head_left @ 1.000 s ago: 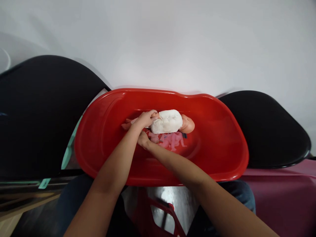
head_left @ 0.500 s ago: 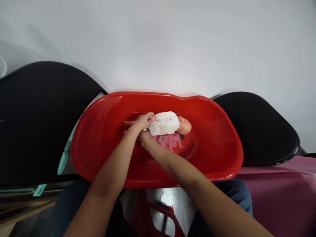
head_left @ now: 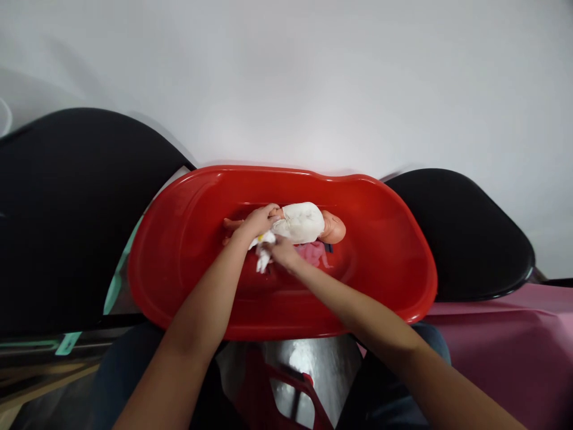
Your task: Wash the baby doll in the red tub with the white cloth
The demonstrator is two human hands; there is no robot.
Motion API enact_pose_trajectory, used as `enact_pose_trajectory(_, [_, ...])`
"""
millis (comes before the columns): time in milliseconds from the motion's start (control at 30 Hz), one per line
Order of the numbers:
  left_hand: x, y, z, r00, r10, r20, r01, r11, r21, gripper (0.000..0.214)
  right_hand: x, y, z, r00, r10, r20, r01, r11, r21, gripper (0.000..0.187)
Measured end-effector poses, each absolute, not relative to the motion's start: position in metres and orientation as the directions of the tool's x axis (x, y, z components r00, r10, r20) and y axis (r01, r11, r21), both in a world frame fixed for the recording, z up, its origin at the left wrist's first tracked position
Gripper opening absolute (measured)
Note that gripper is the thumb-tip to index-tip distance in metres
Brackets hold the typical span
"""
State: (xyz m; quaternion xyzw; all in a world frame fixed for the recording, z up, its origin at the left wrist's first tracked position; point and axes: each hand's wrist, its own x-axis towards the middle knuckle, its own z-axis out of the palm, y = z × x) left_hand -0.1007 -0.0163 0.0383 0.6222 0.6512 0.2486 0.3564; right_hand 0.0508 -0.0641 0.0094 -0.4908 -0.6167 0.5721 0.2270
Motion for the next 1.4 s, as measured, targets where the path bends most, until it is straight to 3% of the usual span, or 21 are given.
enact_pose_trajectory(67, [-0.1,-0.019,0.045,0.018,0.982,-0.19,0.65,0.132,0.748,0.036,0.091,-0.044,0.03,-0.296,0.94,-0.17,0.44,-0.024,-0.897,0.022])
enact_pose_trajectory(133, [-0.099,-0.021,0.051,0.023,0.978,-0.207,0.657,0.141,0.74,0.035,0.132,-0.025,0.051,-0.147,0.988,0.055,0.534,0.126,-0.836,0.032])
enact_pose_trajectory(233, [-0.098,-0.023,0.055,-0.001,0.977,-0.214,0.664,0.16,0.73,0.036,0.168,-0.004,0.068,0.017,0.98,0.2,0.621,0.147,-0.77,0.041])
enact_pose_trajectory(333, [-0.098,-0.022,0.051,-0.002,0.98,-0.197,0.666,0.148,0.731,0.037,0.162,0.006,0.062,0.024,0.972,0.235,0.677,0.157,-0.719,0.037])
enact_pose_trajectory(467, [-0.099,-0.019,0.043,0.021,0.984,-0.178,0.65,0.122,0.75,0.036,0.116,0.001,0.038,-0.133,0.953,0.272,0.737,0.278,-0.616,0.03])
enact_pose_trajectory(633, [-0.101,-0.018,0.039,0.042,0.982,-0.186,0.602,0.124,0.789,0.037,0.076,-0.018,0.021,-0.408,0.901,0.148,0.728,0.419,-0.543,0.038])
enact_pose_trajectory(700, [-0.1,-0.018,0.041,0.051,0.981,-0.185,0.601,0.118,0.791,0.035,0.081,-0.022,0.024,-0.437,0.89,0.129,0.733,0.435,-0.522,0.038])
enact_pose_trajectory(867, [-0.099,-0.021,0.048,0.018,0.983,-0.183,0.663,0.126,0.738,0.033,0.138,-0.006,0.045,-0.174,0.944,0.281,0.811,0.299,-0.503,0.028])
enact_pose_trajectory(1000, [-0.099,-0.018,0.041,0.008,0.985,-0.172,0.669,0.123,0.733,0.036,0.163,0.01,0.05,0.005,0.964,0.265,0.831,0.144,-0.538,0.04])
enact_pose_trajectory(1233, [-0.098,-0.019,0.038,0.032,0.989,-0.144,0.674,0.085,0.734,0.039,0.11,-0.007,0.026,-0.21,0.912,0.353,0.86,0.344,-0.377,0.074])
enact_pose_trajectory(1400, [-0.098,-0.022,0.048,0.015,0.979,-0.204,0.683,0.139,0.717,0.037,0.095,-0.025,0.009,-0.492,0.8,0.344,0.75,0.59,-0.299,0.055])
